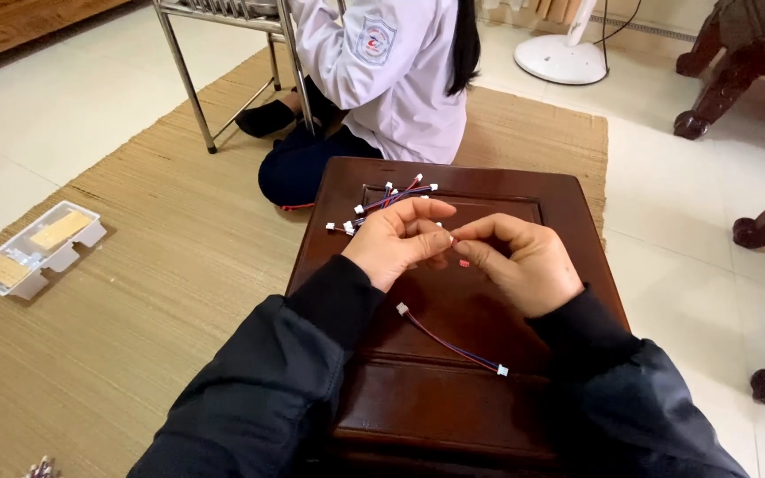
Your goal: Assembling small wire harnesses by sliding components onto wires
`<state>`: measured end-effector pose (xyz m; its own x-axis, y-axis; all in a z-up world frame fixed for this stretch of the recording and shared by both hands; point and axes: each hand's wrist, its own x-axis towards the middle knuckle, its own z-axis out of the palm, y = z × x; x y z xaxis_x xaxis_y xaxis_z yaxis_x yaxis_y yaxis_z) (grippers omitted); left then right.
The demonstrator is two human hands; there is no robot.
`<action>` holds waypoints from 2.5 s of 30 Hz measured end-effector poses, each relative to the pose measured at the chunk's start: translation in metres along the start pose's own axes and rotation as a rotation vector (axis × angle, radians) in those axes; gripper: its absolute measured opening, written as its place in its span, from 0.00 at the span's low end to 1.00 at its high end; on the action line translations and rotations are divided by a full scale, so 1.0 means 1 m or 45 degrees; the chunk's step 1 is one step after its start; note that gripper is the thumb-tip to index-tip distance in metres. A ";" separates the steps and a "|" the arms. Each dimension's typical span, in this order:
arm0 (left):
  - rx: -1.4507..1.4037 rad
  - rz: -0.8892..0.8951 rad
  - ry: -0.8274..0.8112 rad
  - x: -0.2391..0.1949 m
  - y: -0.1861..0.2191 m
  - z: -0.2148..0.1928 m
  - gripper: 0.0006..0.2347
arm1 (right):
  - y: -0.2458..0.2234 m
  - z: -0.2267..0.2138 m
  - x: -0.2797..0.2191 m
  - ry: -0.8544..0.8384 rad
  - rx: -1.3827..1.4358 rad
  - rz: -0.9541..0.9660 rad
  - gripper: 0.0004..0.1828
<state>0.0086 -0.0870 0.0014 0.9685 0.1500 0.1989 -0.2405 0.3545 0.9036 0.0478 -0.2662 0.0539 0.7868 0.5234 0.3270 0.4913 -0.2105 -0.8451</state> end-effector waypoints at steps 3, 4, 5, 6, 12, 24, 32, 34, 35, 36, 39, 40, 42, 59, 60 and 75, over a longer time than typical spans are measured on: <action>0.078 0.033 -0.101 0.003 0.001 -0.002 0.15 | 0.009 -0.003 0.002 -0.010 0.016 0.041 0.06; 0.102 0.049 -0.143 0.003 0.002 -0.002 0.15 | 0.013 -0.003 0.002 -0.007 0.029 0.073 0.07; 0.103 0.045 -0.140 0.002 0.001 -0.004 0.15 | 0.013 -0.002 0.002 -0.009 0.032 0.075 0.07; 0.130 0.035 -0.170 0.001 -0.001 -0.005 0.15 | 0.014 -0.002 0.002 -0.013 0.008 0.075 0.07; 0.196 0.013 -0.187 -0.002 0.006 -0.003 0.15 | 0.011 0.000 0.001 -0.010 -0.002 0.098 0.07; 1.415 -0.125 0.368 -0.070 0.075 -0.059 0.11 | 0.010 -0.008 0.006 -0.260 -0.647 0.189 0.08; 2.035 -0.305 0.104 -0.065 0.064 -0.049 0.17 | 0.048 -0.009 0.020 -0.278 -1.197 0.156 0.14; 2.089 -0.339 0.133 -0.063 0.058 -0.054 0.10 | 0.049 -0.006 0.021 -0.292 -1.220 0.109 0.11; 2.088 -0.336 0.130 -0.064 0.057 -0.053 0.10 | 0.046 -0.006 0.020 -0.289 -1.222 0.112 0.11; 2.087 -0.297 0.143 -0.065 0.056 -0.053 0.09 | 0.044 -0.005 0.020 -0.291 -1.242 0.102 0.10; 2.046 -0.220 0.184 -0.067 0.058 -0.053 0.08 | 0.044 -0.003 0.019 -0.271 -1.236 0.051 0.08; 2.007 -0.183 0.210 -0.067 0.059 -0.052 0.08 | 0.045 -0.003 0.018 -0.249 -1.209 0.010 0.08; 1.854 -0.166 0.263 -0.072 0.064 -0.050 0.07 | 0.050 0.001 0.019 -0.217 -1.250 -0.035 0.07; 0.178 -0.192 0.513 -0.038 0.057 -0.016 0.10 | 0.070 0.007 0.024 -0.155 -1.202 -0.230 0.11; 0.192 -0.140 0.483 -0.031 0.056 -0.010 0.10 | 0.072 0.006 0.025 -0.157 -1.194 -0.255 0.11; 0.238 -0.142 0.294 0.003 0.011 0.017 0.09 | 0.055 -0.009 0.023 -0.148 -1.198 -0.160 0.08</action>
<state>0.0096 -0.0982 0.0177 0.9426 0.3331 0.0229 -0.0970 0.2077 0.9734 0.0966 -0.2733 0.0186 0.6905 0.6556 0.3056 0.7086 -0.6980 -0.1035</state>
